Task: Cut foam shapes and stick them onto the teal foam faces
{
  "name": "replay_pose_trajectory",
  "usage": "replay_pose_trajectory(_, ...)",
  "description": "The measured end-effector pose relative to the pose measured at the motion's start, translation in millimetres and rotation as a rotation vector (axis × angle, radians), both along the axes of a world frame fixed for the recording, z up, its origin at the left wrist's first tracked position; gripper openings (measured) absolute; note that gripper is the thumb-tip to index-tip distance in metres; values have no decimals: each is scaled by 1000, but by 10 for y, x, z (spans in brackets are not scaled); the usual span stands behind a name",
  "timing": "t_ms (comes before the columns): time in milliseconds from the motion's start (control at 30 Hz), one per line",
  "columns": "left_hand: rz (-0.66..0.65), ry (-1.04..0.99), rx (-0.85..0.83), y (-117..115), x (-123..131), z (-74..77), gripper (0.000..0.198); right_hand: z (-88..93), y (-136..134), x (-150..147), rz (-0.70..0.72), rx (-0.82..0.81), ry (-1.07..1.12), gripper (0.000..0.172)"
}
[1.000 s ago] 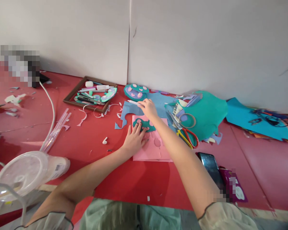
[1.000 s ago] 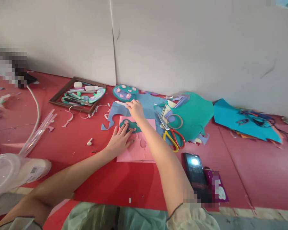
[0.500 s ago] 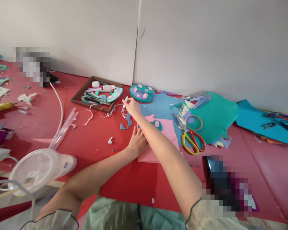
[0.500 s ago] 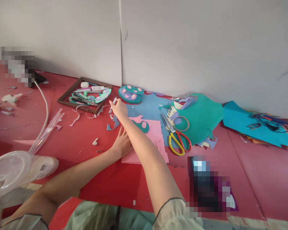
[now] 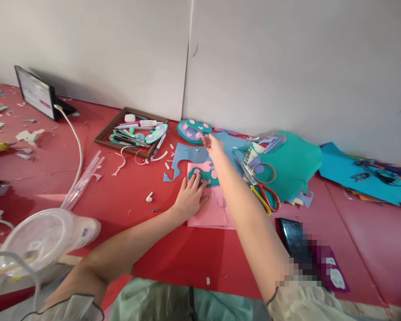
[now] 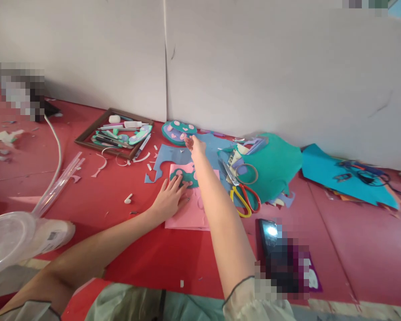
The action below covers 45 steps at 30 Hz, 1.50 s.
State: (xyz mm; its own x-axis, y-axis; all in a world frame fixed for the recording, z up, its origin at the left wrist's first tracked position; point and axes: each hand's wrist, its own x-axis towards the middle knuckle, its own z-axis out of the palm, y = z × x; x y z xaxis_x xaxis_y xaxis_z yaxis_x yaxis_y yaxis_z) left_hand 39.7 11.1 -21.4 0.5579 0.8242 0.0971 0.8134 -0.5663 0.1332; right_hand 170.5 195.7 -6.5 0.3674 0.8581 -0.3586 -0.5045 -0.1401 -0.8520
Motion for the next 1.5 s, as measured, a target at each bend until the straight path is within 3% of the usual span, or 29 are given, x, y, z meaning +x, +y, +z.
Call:
replay_pose_trajectory(400, -6, -7, 6, -2, -14, -38, 50, -39, 201, -35, 92, -62, 127, 16)
replay_pose_trajectory(600, -5, -22, 23, 4, -10, -42, 51, 100, 103, -20, 127, 74, 116, 13)
replay_pose_trajectory(733, 1, -12, 11, 8, -2, -24, 50, 248, -86, 47, 211, 213, 84, 9)
replay_pose_trajectory(900, 12, 10, 13, 4, 2, 4, 50, 336, -560, 122, 227, 237, 22, 15)
replay_pose_trajectory(1167, 20, 17, 16, 11, 11, 26, 50, 66, -1425, 148, 104, 118, -10, 23)
replay_pose_trajectory(1300, 15, -15, 20, 10, 6, 8, 50, -47, -1540, 173, 33, 63, -58, 21)
replay_pose_trajectory(1500, 12, -46, 23, 15, 2, 21, 50, -83, -1532, 201, 69, 81, -83, 22)
